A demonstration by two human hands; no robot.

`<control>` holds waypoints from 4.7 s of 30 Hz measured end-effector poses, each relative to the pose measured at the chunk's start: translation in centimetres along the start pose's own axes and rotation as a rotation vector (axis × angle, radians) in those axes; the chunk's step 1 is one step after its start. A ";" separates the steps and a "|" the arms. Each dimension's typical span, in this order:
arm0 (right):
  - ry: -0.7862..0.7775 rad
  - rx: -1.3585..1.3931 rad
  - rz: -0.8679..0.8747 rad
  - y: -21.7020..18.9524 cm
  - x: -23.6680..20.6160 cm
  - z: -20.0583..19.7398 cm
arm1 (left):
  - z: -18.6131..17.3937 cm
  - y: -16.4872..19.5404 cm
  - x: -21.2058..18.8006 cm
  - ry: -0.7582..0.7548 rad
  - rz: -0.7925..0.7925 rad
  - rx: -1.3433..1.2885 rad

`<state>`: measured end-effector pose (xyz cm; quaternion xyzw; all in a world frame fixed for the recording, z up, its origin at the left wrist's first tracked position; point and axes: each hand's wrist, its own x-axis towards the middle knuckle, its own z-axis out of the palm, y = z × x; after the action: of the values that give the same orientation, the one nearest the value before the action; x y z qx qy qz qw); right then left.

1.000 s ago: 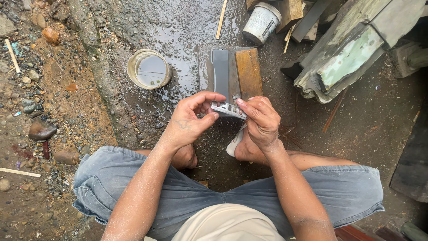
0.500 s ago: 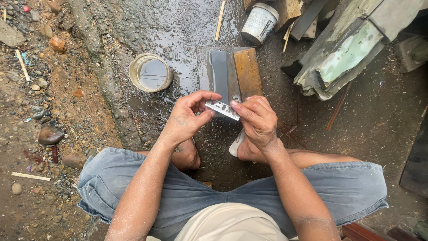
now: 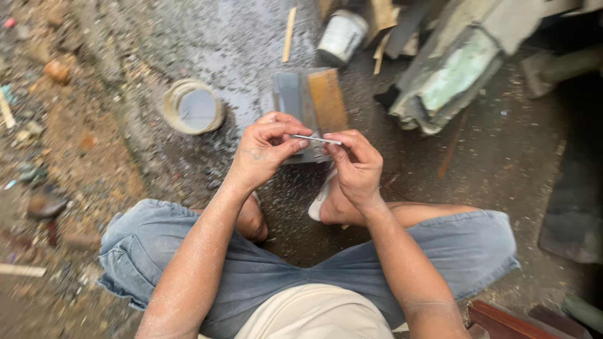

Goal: The person sits on the ground and sharpens a small metal part using multiple sharpening stones. They repeatedly rub the metal part against the stones, occasionally dipping it into a container of water to wet the surface before continuing.

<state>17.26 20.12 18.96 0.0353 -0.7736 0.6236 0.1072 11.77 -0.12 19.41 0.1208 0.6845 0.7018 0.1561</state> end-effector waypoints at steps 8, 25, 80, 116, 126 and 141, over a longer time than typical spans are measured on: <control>0.329 0.701 0.236 -1.0 -3.6 -6.7 | 12.2 1.7 3.0 -0.219 -0.151 -0.266; 0.287 -0.047 0.595 9.9 2.7 -25.2 | 20.0 1.1 20.8 -0.456 0.318 0.696; 0.461 -1.068 0.236 20.1 8.3 -22.6 | 34.2 -13.7 39.7 -1.038 0.958 0.459; 0.515 -0.769 0.511 14.2 6.1 -19.2 | 31.3 -11.1 37.7 -1.141 0.990 0.606; 0.529 -0.831 0.314 15.3 6.4 -19.7 | 31.9 -11.4 37.9 -1.155 0.921 0.754; 0.460 -0.758 0.471 14.3 4.9 -19.6 | 32.3 -11.6 36.7 -1.240 0.871 0.877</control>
<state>12.18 42.74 10.20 -0.3199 -0.8891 0.2974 0.1367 -9.09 43.96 7.28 0.7804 0.5776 0.1801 0.1578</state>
